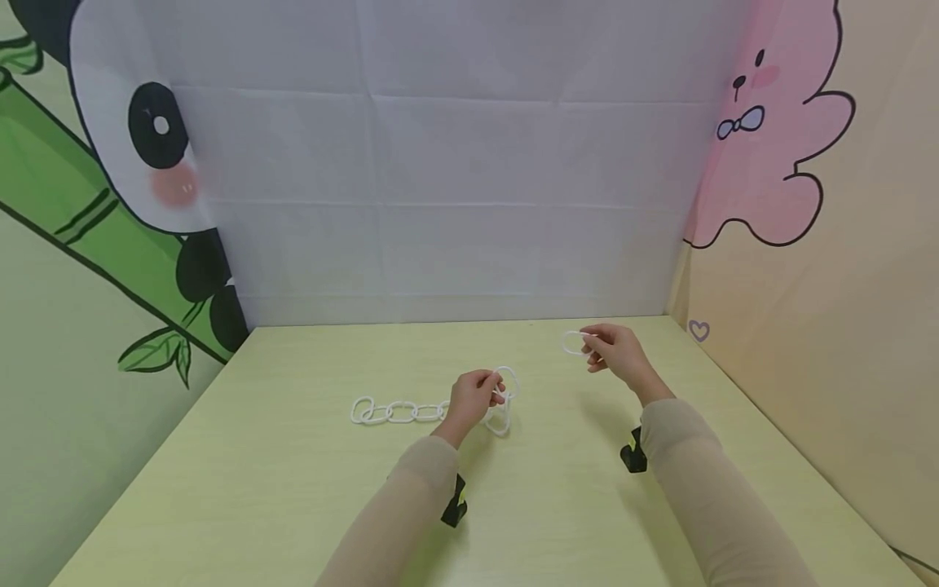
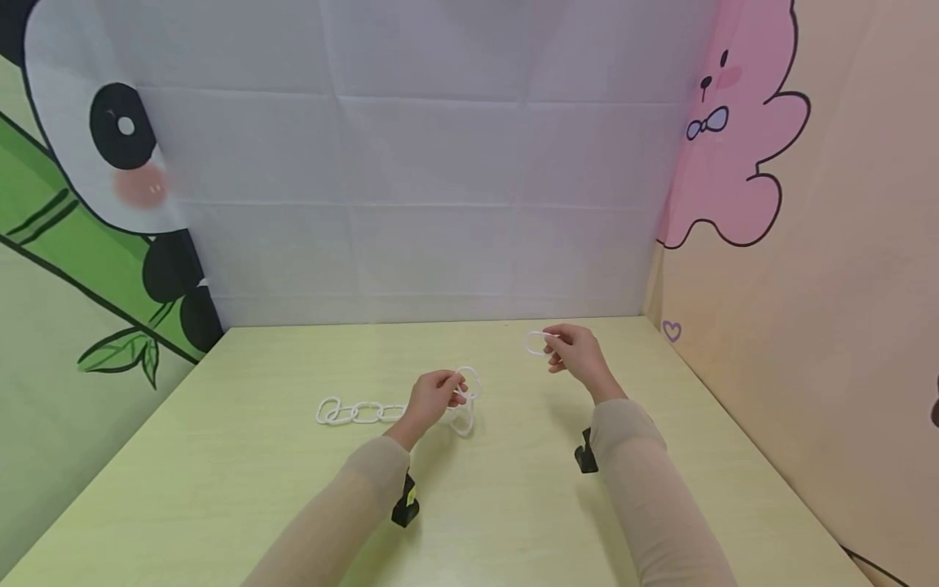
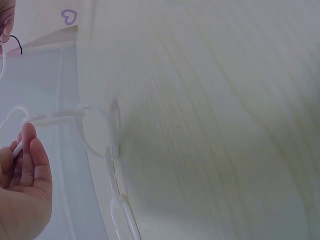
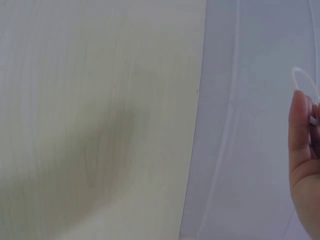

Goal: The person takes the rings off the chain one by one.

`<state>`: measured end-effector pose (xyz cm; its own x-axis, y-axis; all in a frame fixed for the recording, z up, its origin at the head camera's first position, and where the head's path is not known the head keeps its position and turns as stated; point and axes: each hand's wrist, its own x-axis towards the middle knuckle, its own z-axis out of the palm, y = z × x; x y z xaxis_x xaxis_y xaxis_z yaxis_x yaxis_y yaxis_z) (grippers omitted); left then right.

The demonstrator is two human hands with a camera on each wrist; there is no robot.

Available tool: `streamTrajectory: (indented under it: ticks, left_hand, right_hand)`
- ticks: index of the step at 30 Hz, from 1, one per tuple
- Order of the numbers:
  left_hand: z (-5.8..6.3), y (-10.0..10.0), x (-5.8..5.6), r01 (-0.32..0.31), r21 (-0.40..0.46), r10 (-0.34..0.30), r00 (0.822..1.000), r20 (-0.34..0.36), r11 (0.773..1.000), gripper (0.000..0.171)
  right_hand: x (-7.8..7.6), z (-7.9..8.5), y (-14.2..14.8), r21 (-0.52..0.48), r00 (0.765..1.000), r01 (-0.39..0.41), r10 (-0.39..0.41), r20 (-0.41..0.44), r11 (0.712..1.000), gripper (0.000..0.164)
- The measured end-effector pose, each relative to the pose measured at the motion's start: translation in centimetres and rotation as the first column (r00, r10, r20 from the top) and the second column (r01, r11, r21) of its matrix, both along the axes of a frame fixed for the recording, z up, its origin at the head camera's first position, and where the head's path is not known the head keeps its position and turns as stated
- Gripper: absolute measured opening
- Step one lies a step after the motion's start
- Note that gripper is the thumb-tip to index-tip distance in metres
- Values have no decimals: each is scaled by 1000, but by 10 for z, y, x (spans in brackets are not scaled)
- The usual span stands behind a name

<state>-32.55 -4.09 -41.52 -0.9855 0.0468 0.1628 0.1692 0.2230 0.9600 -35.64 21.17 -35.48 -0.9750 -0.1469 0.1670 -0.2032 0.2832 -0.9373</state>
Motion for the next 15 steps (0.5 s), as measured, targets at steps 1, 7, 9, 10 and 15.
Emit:
streamTrajectory:
  ticks: [1,7,9,10,15]
  left_hand:
    - [0,0,0,1,3,-1,1000,1,1000,23]
    - [1,-1,3,2,8,-2,1000,-6,1000,21]
    - [2,-1,4,1,8,-1,1000,-7,1000,21]
    - [2,-1,4,2,8,-2,1000,-9,1000,20]
    - [2,-1,4,4,6,-3,1000,-15,1000,21]
  right_hand:
    - [0,-1,2,-2,1000,3,-3,-2,1000,31]
    - [1,-10,12,-4,999,40,-40,35,999,33]
    - [1,-13,15,3,997,58,-59,59,998,34]
    - [1,-14,16,7,995,67,-67,68,998,34]
    - [1,-21,23,15,992,90,-91,91,996,36]
